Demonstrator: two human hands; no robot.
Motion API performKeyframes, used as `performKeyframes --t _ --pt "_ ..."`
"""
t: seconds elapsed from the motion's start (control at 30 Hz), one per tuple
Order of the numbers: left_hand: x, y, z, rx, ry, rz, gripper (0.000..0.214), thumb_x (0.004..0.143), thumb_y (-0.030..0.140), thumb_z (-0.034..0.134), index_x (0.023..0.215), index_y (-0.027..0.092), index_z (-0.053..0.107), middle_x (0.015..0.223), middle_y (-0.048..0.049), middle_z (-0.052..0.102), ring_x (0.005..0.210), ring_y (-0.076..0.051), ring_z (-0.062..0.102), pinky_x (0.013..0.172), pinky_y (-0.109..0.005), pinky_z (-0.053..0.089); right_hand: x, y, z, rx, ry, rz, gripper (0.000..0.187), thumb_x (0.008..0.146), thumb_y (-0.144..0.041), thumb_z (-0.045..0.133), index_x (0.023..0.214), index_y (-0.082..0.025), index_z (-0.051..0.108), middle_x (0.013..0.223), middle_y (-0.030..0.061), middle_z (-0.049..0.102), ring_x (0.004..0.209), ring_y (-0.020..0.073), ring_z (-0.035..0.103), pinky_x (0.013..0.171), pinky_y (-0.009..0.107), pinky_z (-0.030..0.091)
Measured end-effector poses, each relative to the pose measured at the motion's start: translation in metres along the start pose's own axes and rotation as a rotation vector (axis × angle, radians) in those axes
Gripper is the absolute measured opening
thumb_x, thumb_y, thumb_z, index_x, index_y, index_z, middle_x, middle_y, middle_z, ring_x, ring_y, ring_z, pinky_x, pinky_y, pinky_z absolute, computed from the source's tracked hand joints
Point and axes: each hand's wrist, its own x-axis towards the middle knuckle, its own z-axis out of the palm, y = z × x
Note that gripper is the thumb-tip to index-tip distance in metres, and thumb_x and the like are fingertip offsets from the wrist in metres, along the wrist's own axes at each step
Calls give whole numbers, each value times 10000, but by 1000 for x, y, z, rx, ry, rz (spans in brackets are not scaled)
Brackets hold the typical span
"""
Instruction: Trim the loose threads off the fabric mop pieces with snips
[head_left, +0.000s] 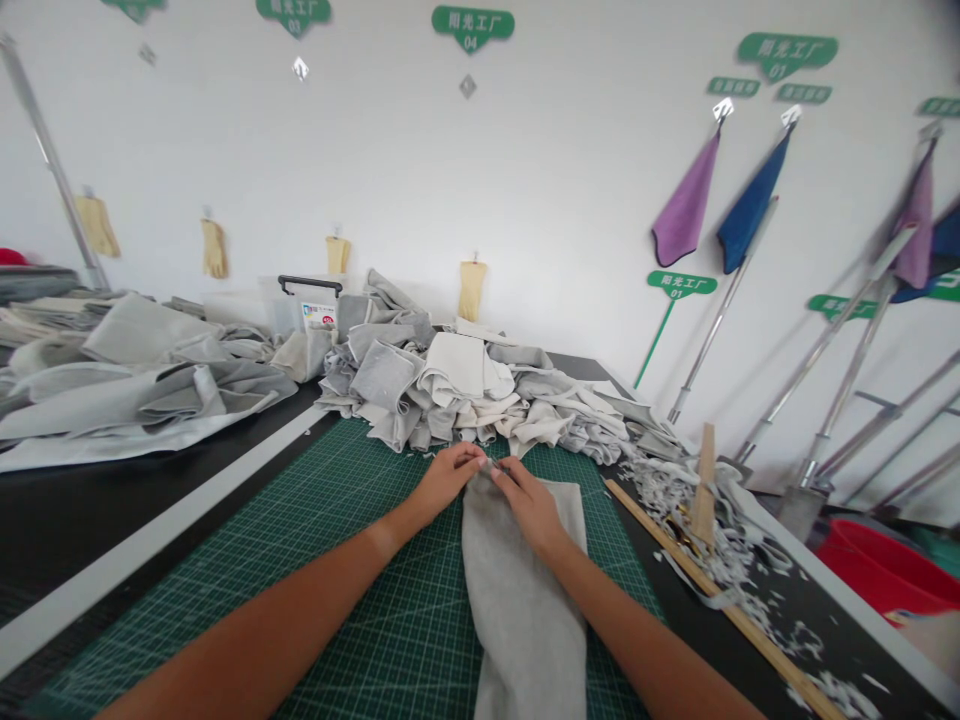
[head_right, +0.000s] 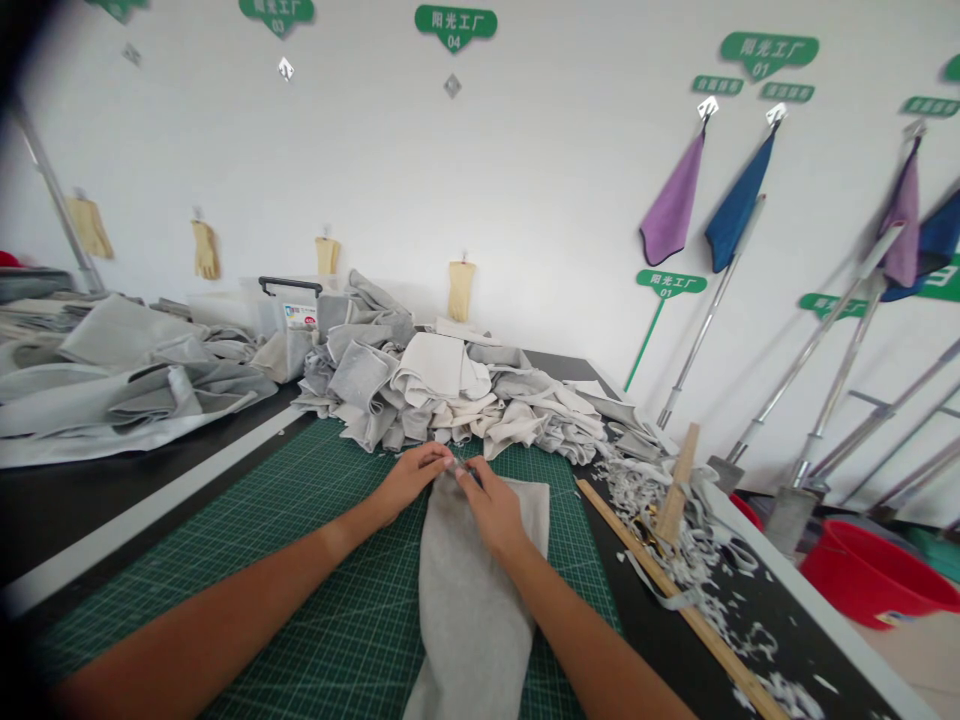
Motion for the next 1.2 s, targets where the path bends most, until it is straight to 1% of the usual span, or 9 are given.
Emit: performKeyframes --t 0.17,0.3,0.5,0.7,0.83,0.97,1.07,1.2 --pt "-1 1 0 -87 -13 -17 259 867 399 616 939 155 665 843 -34 660 784 -157 585 696 -235 416 -4 -4 2 -46 -12 -33 362 987 -565 362 875 -268 536 761 -45 596 738 180 590 679 257 356" --pt "-2 2 1 -123 -44 -39 269 862 409 625 941 155 662 823 -28 649 756 -145 573 685 -233 411 -5 -4 2 -70 -2 -41 380 1002 -561 330 847 -264 508 730 -47 566 706 170 576 657 245 346" --pt "-1 -2 2 -141 -30 -62 266 868 404 612 941 151 650 799 -20 628 721 -130 557 664 -226 413 -4 -1 3 -120 10 -65 366 1008 -539 327 848 -261 503 721 -34 577 691 174 586 635 242 344" --pt "-1 -6 2 -89 33 -78 280 884 424 571 942 158 637 766 -8 625 681 -128 553 648 -233 421 -4 -1 3 -171 15 -96 364 1013 -524 319 851 -259 509 732 -17 590 695 184 606 626 253 342" --pt "-1 -5 2 -69 11 -80 279 872 422 587 932 155 635 753 -5 627 667 -126 548 630 -229 402 -4 0 4 -196 10 -100 373 1018 -528 311 873 -256 520 735 -14 602 697 186 617 630 251 339" --pt "-1 -3 1 -106 -62 -54 240 855 368 630 948 147 626 756 -8 631 697 -125 563 649 -228 395 -3 1 4 -232 -14 -109 382 1024 -533 306 901 -253 535 749 -10 621 715 187 624 634 244 325" --pt "-1 -3 0 -138 -107 -65 240 848 346 644 973 144 614 783 -19 648 727 -130 586 679 -234 412 -3 2 4 -245 -16 -114 391 1028 -531 303 895 -246 536 742 -9 625 710 180 620 628 242 313" --pt "2 -6 2 -83 -74 -91 257 836 340 645 999 144 610 747 -12 643 699 -136 591 664 -241 424 -3 2 5 -264 -16 -115 397 1031 -530 301 894 -243 538 745 -8 634 703 173 620 617 239 299"
